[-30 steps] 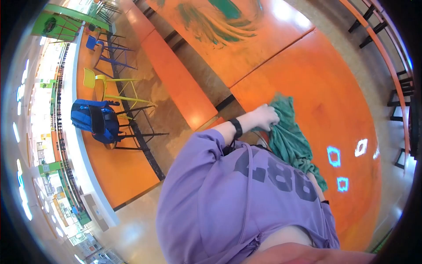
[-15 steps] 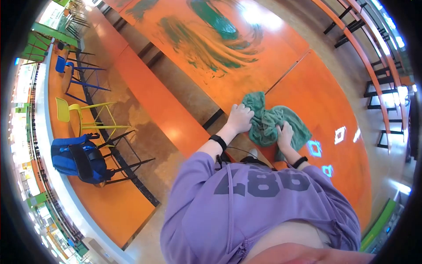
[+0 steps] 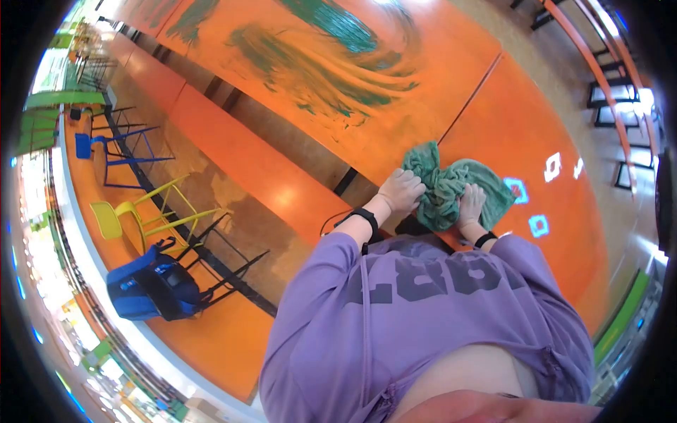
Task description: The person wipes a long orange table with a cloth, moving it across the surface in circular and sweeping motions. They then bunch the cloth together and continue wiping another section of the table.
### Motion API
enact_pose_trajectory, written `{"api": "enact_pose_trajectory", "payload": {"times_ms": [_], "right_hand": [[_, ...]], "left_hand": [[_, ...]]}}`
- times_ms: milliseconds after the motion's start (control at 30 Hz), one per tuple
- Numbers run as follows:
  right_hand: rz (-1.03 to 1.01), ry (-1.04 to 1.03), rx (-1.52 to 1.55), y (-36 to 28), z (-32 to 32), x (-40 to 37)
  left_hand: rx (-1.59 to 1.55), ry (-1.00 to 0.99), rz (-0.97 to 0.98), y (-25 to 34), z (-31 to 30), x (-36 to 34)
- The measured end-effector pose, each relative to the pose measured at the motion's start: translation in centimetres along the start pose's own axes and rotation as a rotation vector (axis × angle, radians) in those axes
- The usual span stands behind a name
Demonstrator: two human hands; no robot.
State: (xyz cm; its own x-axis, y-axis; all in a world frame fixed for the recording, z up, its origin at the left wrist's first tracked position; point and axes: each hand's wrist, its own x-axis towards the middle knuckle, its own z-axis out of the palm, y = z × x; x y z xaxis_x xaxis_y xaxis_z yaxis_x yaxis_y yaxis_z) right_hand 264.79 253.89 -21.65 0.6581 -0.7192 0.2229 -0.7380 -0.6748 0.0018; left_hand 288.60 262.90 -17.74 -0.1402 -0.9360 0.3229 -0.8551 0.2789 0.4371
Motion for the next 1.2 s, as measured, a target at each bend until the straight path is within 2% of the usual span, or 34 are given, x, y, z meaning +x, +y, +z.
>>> {"api": "enact_pose_trajectory", "payload": {"times_ms": [67,233,333,567,733,900,1167,1200], "right_hand": [[0.005,0.018,-0.031,-0.3,0.1,-0.1],[0.05,-0.083,0.108,-0.3,-0.1,-0.4],[0.013,-0.044,0.184,0.1,-0.1,0.1],[0.068,-0.217,0.327,-0.2,-1.8,1.1],[0.005,-0.127,0.345,-0.3,-1.0,0.9],[-0.129,-0.099,0.488,-2.8,-0.4,1.3],[-0.07,-0.172,0.472,-3.9,-0.3,2.0],[-0.088,-0.086,0.476,-4.2,0.0,2.1]], "left_hand": [[-0.003,0.006,0.003,0.0,0.0,0.1],[0.035,-0.044,-0.021,0.4,0.2,0.0],[0.054,-0.063,-0.035,-0.1,0.1,0.8],[0.093,-0.07,-0.042,0.2,0.2,0.2],[0.112,-0.114,-0.059,0.4,0.0,0.4],[0.1,-0.057,-0.051,0.2,0.1,0.3],[0.088,-0.076,-0.038,0.1,-0.1,0.3],[0.081,-0.088,-0.032,0.0,-0.1,0.3]]}}
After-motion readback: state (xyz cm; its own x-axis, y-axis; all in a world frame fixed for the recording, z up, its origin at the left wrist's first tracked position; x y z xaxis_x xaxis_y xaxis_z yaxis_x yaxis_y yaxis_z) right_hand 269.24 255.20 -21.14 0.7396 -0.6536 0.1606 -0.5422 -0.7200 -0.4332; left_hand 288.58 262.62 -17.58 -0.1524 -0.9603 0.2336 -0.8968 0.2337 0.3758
